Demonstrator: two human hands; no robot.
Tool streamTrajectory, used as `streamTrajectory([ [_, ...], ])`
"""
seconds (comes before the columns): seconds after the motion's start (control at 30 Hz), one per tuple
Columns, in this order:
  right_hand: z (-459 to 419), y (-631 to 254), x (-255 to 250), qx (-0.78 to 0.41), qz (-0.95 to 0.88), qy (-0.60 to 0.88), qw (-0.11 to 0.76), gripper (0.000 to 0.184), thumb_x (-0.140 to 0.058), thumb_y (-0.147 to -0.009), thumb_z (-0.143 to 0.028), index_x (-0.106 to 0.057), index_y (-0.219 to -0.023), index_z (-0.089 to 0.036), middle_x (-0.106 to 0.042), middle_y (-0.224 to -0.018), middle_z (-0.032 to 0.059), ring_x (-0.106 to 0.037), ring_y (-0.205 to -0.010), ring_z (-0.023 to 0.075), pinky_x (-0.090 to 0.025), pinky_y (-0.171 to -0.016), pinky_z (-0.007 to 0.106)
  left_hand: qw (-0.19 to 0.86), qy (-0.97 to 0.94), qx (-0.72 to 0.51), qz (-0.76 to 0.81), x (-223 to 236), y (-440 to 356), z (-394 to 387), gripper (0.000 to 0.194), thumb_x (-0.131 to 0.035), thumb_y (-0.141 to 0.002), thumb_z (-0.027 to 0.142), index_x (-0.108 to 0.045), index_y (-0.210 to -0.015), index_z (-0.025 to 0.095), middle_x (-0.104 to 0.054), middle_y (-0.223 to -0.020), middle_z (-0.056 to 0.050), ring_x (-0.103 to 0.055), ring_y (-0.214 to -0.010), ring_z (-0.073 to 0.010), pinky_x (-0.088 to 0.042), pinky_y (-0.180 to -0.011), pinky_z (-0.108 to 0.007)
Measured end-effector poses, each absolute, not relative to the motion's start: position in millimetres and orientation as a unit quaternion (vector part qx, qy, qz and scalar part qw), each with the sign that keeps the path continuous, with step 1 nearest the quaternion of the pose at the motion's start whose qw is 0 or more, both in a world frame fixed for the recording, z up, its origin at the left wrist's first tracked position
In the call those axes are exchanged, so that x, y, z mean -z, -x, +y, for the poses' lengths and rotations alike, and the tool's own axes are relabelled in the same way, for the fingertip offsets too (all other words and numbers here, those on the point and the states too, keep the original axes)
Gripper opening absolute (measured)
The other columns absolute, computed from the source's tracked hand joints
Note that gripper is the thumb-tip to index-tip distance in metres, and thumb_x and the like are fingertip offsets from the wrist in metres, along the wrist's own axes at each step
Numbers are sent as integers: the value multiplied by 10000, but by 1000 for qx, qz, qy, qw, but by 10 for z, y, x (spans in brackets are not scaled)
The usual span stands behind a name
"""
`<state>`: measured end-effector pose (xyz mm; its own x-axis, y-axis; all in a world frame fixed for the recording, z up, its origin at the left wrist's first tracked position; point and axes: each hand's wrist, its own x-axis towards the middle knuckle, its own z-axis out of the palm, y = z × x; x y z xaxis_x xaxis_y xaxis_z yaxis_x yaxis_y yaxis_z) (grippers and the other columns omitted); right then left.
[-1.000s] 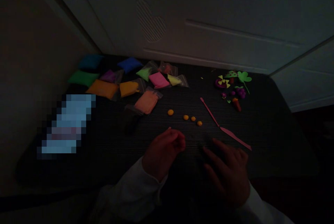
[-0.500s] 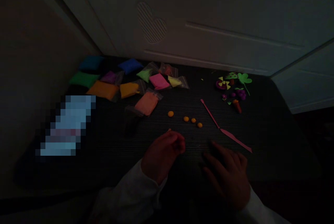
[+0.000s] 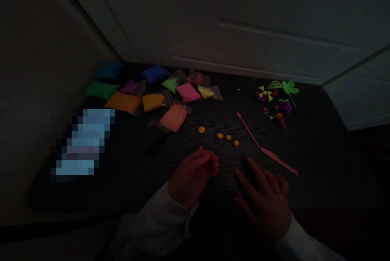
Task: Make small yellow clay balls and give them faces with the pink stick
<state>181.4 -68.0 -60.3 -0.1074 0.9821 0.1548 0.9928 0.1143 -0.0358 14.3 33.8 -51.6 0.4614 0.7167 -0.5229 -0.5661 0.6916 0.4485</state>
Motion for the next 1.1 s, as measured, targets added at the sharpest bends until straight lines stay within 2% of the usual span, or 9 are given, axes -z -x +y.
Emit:
streamTrajectory([
  [0.17, -652, -1803, 624, 22, -744, 665, 60, 501, -450, -783, -540, -484, -1223, -303, -401, -1353, 146, -484, -1064, 314, -328, -816, 503, 847, -118, -379, 353, 526, -132, 334, 80, -586, -701, 154, -645, -660, 119, -590, -662, -23, -535, -647, -119, -421, -606, -251],
  [0.3, -746, -1852, 648, 16, -747, 661, 66, 475, -486, -790, -470, -476, -1228, -289, -395, -1345, 155, -475, -1067, 317, -334, -806, 512, 851, -137, -366, 350, 532, -118, 323, 97, -591, -704, 168, -655, -673, 101, -602, -657, -44, -536, -631, -128, -413, -599, -258],
  [0.47, -791, -1960, 622, -15, -757, 638, 137, 457, -507, -807, -304, -447, -1244, -187, -362, -1340, 171, -424, -1113, 303, -363, -827, 484, 850, -149, -362, 353, 532, -122, 324, 109, -595, -702, 190, -655, -672, 104, -603, -656, -46, -533, -636, -128, -409, -603, -256],
  [0.6, -655, -1997, 587, -38, -736, 644, 205, 312, -528, -802, -199, -547, -1113, -204, -444, -1257, 122, -439, -1090, 258, -381, -848, 442, 852, -140, -362, 352, 524, -130, 330, 94, -597, -698, 185, -653, -677, 112, -601, -654, -41, -533, -623, -126, -400, -597, -259],
  [0.7, -534, -1973, 576, -15, -744, 629, 226, 221, -583, -774, -201, -609, -989, -246, -523, -1156, 82, -483, -1011, 242, -378, -827, 444, 851, -144, -364, 349, 525, -132, 328, 87, -594, -699, 174, -649, -677, 111, -599, -651, -39, -533, -613, -124, -395, -590, -259],
  [0.93, -418, -1865, 535, 9, -755, 618, 219, 107, -591, -776, -272, -644, -863, -239, -630, -1015, 51, -528, -910, 228, -361, -783, 423, 847, -138, -368, 358, 502, -132, 320, 75, -598, -699, 166, -643, -669, 114, -596, -650, -37, -532, -626, -127, -401, -593, -260],
  [1.1, -396, -1914, 508, 35, -783, 596, 175, 140, -547, -806, -242, -648, -900, -262, -623, -1073, 46, -516, -928, 220, -320, -816, 430, 845, -148, -366, 360, 495, -140, 324, 72, -599, -697, 167, -641, -671, 114, -590, -638, -30, -528, -607, -120, -400, -594, -261],
])
